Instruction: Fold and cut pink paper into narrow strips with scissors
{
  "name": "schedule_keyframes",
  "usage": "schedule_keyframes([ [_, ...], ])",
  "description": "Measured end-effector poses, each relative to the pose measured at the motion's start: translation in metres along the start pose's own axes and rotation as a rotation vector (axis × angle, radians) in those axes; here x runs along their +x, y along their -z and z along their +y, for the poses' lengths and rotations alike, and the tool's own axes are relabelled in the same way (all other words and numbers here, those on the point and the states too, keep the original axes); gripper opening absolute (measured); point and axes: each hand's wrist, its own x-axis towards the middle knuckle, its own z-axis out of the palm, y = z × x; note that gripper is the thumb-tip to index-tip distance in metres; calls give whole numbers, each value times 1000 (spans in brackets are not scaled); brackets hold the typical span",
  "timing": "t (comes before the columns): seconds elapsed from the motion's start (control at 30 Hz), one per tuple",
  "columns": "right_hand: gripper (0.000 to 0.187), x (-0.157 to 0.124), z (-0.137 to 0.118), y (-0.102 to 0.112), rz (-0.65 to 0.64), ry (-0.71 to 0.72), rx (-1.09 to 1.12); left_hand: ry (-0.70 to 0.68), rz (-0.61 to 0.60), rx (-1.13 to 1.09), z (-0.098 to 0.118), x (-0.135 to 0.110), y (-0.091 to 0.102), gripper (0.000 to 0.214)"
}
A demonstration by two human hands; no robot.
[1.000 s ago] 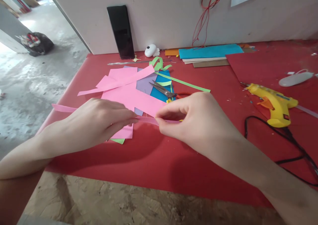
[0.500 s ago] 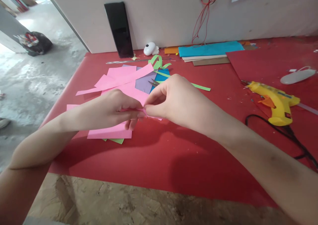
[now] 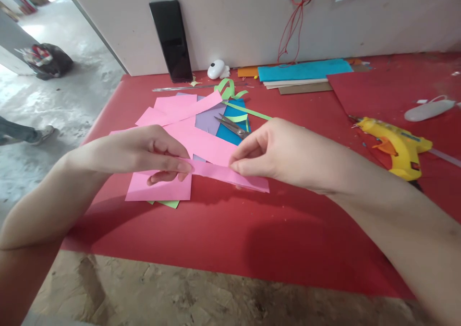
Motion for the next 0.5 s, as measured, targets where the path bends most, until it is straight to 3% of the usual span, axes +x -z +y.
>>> schedule_keyframes([
  [0.17,13,-2,1,-1,-121,-77,31,44,-61,14,-4,0,0,34],
  [0.5,15,6,-22,-13,-142,-35,59,79,-19,113,3,7,-12,27],
])
